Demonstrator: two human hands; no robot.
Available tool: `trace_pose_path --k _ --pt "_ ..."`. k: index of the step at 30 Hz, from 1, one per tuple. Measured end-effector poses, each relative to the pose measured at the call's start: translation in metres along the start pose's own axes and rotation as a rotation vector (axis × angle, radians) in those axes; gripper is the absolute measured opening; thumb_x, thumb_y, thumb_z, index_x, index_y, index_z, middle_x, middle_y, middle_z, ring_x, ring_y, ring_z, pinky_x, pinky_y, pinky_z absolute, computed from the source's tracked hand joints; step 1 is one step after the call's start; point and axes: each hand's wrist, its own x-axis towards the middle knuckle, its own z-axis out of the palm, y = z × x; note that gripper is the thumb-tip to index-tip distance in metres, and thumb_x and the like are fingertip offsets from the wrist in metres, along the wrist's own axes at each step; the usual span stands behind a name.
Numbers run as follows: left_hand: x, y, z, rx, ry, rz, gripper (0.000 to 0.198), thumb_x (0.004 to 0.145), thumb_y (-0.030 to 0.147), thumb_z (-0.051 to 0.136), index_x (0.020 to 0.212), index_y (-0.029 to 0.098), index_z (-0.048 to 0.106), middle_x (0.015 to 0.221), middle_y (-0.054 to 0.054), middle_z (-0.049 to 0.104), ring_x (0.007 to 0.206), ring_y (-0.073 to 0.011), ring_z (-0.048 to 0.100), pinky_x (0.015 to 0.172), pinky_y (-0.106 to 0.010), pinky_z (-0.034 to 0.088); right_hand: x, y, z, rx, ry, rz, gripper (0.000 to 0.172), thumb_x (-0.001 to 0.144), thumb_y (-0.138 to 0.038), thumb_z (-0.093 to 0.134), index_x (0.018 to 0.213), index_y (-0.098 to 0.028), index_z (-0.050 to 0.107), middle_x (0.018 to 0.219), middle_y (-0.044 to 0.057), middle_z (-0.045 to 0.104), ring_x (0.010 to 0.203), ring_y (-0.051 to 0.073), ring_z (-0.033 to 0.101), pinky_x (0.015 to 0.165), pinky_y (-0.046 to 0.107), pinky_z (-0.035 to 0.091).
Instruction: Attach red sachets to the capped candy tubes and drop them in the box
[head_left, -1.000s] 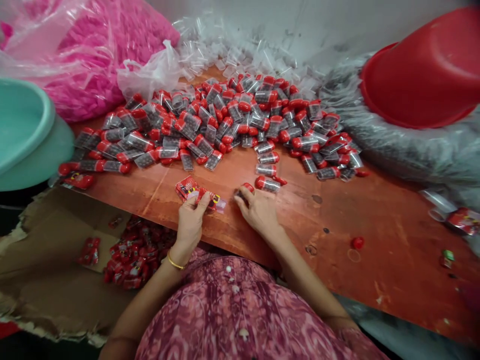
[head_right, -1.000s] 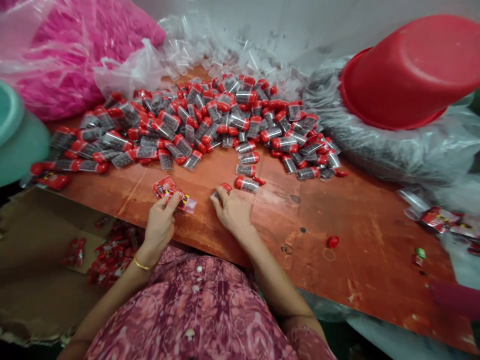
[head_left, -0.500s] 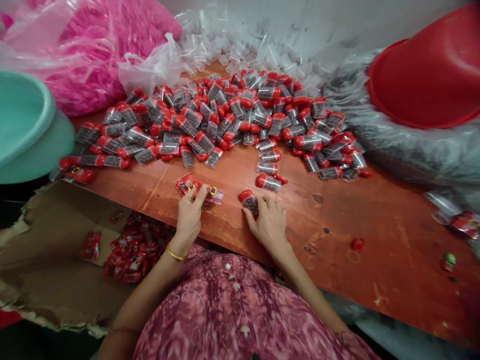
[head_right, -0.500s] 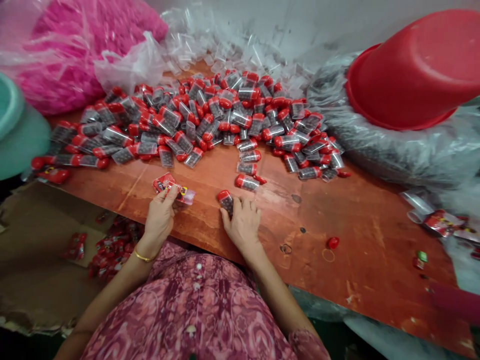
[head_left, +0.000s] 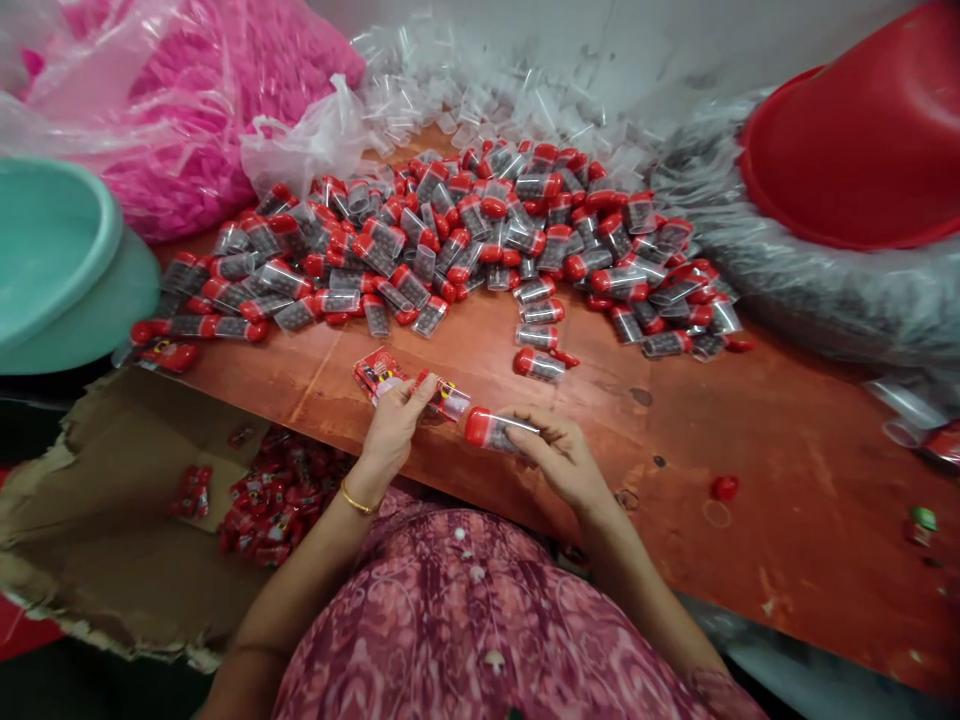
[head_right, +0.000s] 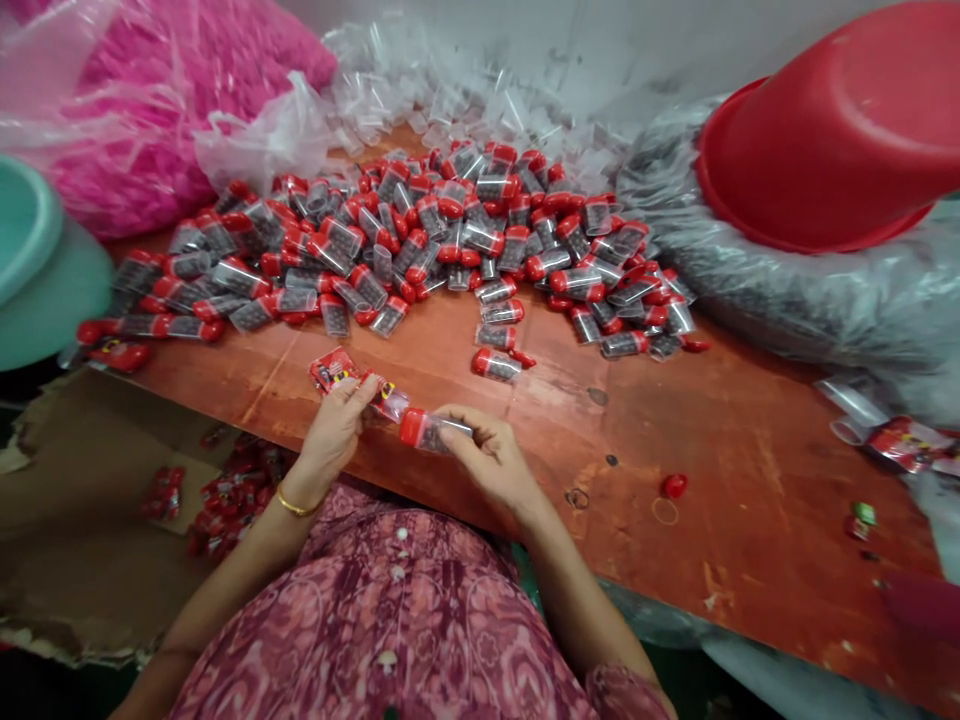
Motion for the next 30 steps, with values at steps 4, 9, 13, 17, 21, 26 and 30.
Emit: trace_pose_path --k 4,9,13,17,21,26,30 --pt "0.001 -0.001 -0.004 0.053 -0.065 0.017 0.041 0.052 0.052 0.076 0.057 0.015 0.062 0.054 0.003 0.059 0.05 -0.0081 0.05 0.052 -0.02 0.043 0.007 -0.001 0.0 -0.009 -0.031 -0.026 0.017 0.074 -0.031 0.057 0.077 -0.019 0.068 0.067 -0.001 0.062 0.054 0.01 0.05 0.05 0.021 0.041" --pt "0.001 -0.001 -0.005 0.113 -0.103 0.021 0.04 0.055 0.053 0.074 0.059 0.015 0.062 0.054 0.003 0.058 0.049 -0.0091 0.049 0.051 -0.022 0.042 0.012 0.004 0.0 -0.066 -0.046 -0.039 0.015 0.071 -0.03 0.059 0.073 -0.019 0.068 0.064 0.0 0.063 0.056 0.012 0.053 0.052 0.023 0.043" --pt "0.0 0.001 -0.004 0.215 -0.128 0.119 0.038 0.061 0.051 0.071 0.057 0.015 0.061 0.055 0.003 0.057 0.052 -0.0086 0.047 0.053 -0.021 0.039 0.013 0.009 0.001 -0.058 0.033 -0.033 0.015 0.072 -0.031 0.06 0.075 -0.019 0.068 0.068 0.001 0.065 0.059 0.013 0.055 0.056 0.024 0.045" --pt "-0.001 0.001 -0.002 0.189 -0.109 0.136 0.035 0.061 0.047 0.072 0.058 0.015 0.059 0.054 0.004 0.055 0.052 -0.0078 0.046 0.054 -0.02 0.038 0.013 0.016 0.005 -0.017 0.04 -0.023 0.017 0.074 -0.034 0.061 0.079 -0.019 0.068 0.071 0.001 0.066 0.062 0.013 0.057 0.059 0.025 0.046" --pt "-0.004 -0.004 0.007 0.018 0.019 0.122 0.034 0.051 0.033 0.081 0.061 0.015 0.054 0.055 0.007 0.053 0.052 -0.0061 0.046 0.054 -0.019 0.039 0.012 0.026 0.015 0.026 0.035 -0.048 0.021 0.078 -0.037 0.058 0.087 -0.019 0.066 0.079 0.002 0.068 0.068 0.014 0.06 0.065 0.027 0.048" --pt "-0.008 -0.008 0.019 -0.25 0.109 -0.002 0.042 0.045 0.026 0.083 0.073 0.017 0.053 0.067 0.006 0.06 0.059 -0.0076 0.055 0.06 -0.021 0.045 0.013 0.032 0.027 -0.118 0.095 -0.169 0.022 0.084 -0.034 0.051 0.096 -0.02 0.063 0.086 0.002 0.067 0.075 0.015 0.06 0.071 0.027 0.048" --pt "-0.007 -0.011 0.019 -0.28 0.084 -0.073 0.041 0.048 0.029 0.082 0.077 0.015 0.057 0.071 0.003 0.063 0.064 -0.0087 0.059 0.065 -0.022 0.047 0.017 0.033 0.033 -0.152 0.113 -0.196 0.02 0.086 -0.033 0.048 0.095 -0.02 0.061 0.082 0.001 0.064 0.072 0.013 0.058 0.068 0.025 0.047"
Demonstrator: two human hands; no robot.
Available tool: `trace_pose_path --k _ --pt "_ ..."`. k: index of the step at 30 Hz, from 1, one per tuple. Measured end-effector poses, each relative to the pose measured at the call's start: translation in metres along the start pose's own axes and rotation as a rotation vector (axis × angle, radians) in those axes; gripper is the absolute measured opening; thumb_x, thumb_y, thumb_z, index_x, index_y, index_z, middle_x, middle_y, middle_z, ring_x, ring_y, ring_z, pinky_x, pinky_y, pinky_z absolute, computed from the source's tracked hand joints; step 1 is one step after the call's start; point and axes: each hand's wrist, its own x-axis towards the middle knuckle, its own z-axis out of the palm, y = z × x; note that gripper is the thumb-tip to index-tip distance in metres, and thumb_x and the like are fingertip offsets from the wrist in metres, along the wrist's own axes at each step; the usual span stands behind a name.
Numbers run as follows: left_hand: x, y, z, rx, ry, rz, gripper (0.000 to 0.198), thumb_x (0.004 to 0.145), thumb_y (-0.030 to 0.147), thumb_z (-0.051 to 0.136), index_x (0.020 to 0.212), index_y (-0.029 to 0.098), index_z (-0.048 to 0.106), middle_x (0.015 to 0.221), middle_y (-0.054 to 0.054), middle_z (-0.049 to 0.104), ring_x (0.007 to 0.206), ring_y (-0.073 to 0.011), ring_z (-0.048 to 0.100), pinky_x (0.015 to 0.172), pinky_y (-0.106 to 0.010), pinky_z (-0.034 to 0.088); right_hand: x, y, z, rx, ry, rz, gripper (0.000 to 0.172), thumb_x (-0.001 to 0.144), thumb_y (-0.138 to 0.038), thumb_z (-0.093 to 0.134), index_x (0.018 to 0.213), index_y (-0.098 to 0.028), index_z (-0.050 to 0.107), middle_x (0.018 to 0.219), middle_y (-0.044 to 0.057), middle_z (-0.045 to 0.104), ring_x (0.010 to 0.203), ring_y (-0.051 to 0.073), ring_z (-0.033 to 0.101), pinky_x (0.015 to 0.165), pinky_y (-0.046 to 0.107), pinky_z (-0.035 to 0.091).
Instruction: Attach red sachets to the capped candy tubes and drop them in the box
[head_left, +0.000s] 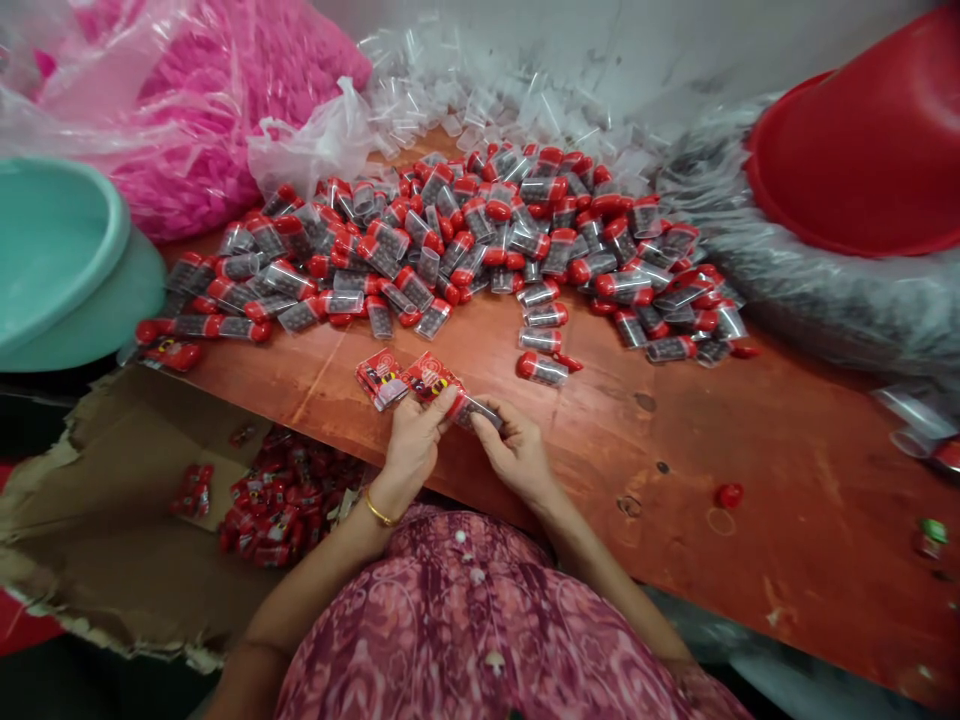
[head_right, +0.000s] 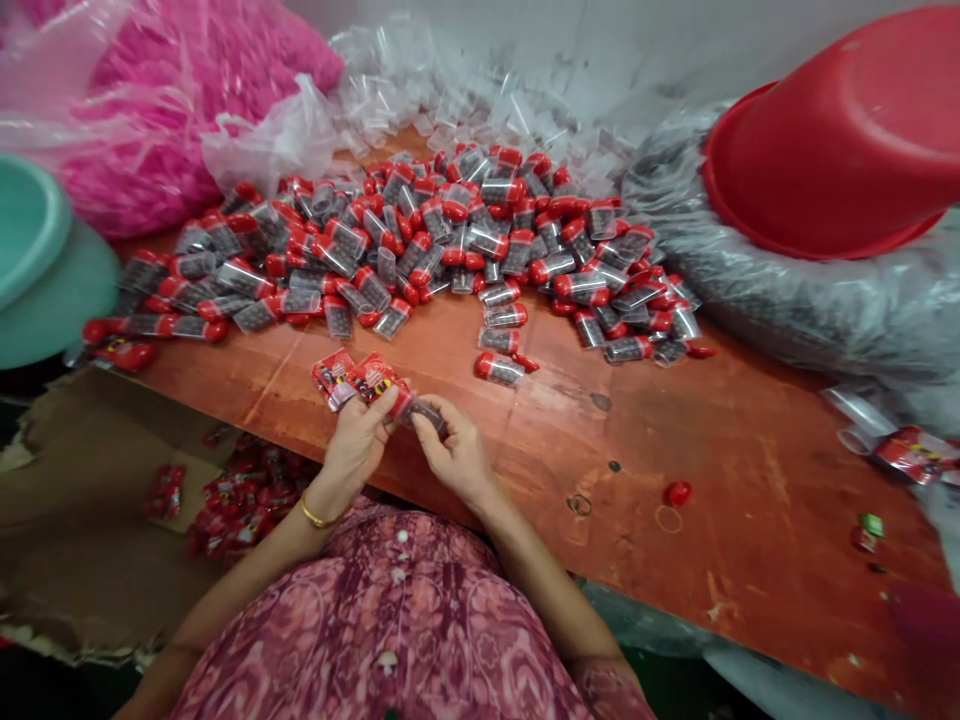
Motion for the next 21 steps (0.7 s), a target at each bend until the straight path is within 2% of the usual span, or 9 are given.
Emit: trace_pose_path --k 3,9,14,16,19,21 --pt "0.001 -0.004 0.001 -0.001 -0.014 -0.001 0.04 0.049 0.031 0.082 0.078 0.015 0.059 0.07 0.003 0.064 0.063 -0.0085 0.059 0.066 -0.023 0.047 0.002 0.001 0.007 0.048 0.013 0.031 0.022 0.086 -0.036 0.049 0.095 -0.02 0.06 0.081 0.001 0.064 0.069 0.013 0.058 0.066 0.026 0.048" --pt "-0.005 -0.012 0.01 -0.029 -0.021 0.099 0.041 0.043 0.036 0.084 0.071 0.016 0.063 0.067 0.003 0.066 0.063 -0.0074 0.057 0.066 -0.02 0.045 0.004 0.002 0.022 0.156 0.199 0.146 0.031 0.085 -0.046 0.047 0.099 -0.021 0.058 0.067 0.0 0.057 0.058 0.012 0.053 0.052 0.023 0.044" --pt "-0.002 -0.009 0.008 0.005 -0.04 0.108 0.039 0.05 0.048 0.079 0.063 0.016 0.06 0.059 0.003 0.062 0.053 -0.0073 0.052 0.056 -0.021 0.043 0.003 0.002 0.025 0.215 0.183 0.174 0.031 0.085 -0.047 0.048 0.096 -0.02 0.055 0.06 -0.004 0.051 0.046 0.009 0.043 0.044 0.021 0.039" --pt "-0.001 -0.011 0.006 0.032 -0.028 0.102 0.04 0.05 0.048 0.078 0.065 0.015 0.061 0.061 0.002 0.063 0.056 -0.0086 0.054 0.058 -0.022 0.043 0.003 0.002 0.027 0.189 0.205 0.162 0.028 0.086 -0.045 0.046 0.096 -0.02 0.053 0.061 -0.003 0.052 0.048 0.009 0.045 0.047 0.022 0.041" --pt "-0.001 -0.016 0.005 0.063 -0.003 0.11 0.039 0.053 0.048 0.077 0.069 0.015 0.064 0.066 0.0 0.066 0.063 -0.0107 0.058 0.064 -0.023 0.045 0.002 0.002 0.029 0.029 0.263 0.074 0.024 0.086 -0.039 0.046 0.098 -0.02 0.053 0.081 0.003 0.06 0.069 0.014 0.056 0.066 0.028 0.049" --pt "-0.002 -0.016 0.004 0.071 -0.021 0.123 0.038 0.055 0.048 0.076 0.07 0.015 0.065 0.068 0.0 0.066 0.064 -0.0116 0.059 0.066 -0.024 0.045 0.001 0.003 0.029 -0.037 0.245 0.024 0.023 0.086 -0.036 0.047 0.101 -0.02 0.052 0.093 0.006 0.062 0.081 0.016 0.058 0.076 0.031 0.049"
